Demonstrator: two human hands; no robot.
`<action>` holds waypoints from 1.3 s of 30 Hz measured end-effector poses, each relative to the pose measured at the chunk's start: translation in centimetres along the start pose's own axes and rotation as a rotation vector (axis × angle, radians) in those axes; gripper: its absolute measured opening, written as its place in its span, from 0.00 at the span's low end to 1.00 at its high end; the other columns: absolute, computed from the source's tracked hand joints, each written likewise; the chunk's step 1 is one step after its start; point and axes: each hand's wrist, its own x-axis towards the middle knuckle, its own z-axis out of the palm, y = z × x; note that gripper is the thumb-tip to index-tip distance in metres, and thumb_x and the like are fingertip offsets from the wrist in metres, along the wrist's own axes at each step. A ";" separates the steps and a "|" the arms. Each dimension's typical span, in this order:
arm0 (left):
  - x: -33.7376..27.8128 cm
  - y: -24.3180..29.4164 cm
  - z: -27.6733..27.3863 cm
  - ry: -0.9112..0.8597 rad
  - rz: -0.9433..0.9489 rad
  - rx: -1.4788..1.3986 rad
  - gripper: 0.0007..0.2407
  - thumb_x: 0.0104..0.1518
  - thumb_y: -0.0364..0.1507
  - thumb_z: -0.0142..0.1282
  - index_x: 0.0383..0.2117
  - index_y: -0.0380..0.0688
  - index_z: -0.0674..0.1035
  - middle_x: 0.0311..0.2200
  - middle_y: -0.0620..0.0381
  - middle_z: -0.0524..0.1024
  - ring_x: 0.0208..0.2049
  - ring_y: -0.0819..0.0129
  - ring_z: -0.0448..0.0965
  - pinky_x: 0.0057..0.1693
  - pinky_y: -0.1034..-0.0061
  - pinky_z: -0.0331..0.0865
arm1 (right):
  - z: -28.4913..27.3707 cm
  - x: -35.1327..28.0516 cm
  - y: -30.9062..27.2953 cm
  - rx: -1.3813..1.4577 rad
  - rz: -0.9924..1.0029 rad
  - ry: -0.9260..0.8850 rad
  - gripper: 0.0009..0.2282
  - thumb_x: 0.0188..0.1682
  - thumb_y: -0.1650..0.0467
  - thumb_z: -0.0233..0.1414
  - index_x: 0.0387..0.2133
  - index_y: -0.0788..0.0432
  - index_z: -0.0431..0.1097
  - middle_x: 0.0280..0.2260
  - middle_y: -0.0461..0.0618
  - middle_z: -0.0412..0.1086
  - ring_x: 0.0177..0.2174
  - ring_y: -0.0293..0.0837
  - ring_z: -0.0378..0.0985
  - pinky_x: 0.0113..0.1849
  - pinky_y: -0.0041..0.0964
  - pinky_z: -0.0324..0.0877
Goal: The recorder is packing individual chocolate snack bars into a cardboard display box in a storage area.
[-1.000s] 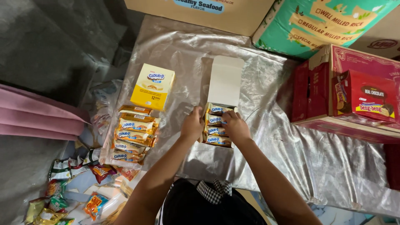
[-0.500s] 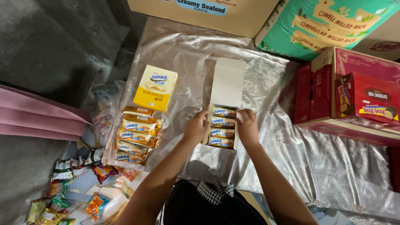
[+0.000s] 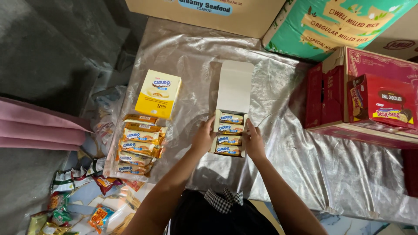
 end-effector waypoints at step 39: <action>9.5 -2.6 0.0 -0.136 -0.156 -0.100 0.39 0.38 0.19 0.73 0.61 0.61 0.66 0.44 0.51 0.69 0.46 0.60 0.73 0.53 0.65 0.72 | -3.6 8.0 -0.4 0.498 0.104 -0.325 0.39 0.40 0.83 0.58 0.65 0.45 0.50 0.50 0.54 0.62 0.41 0.44 0.71 0.38 0.37 0.75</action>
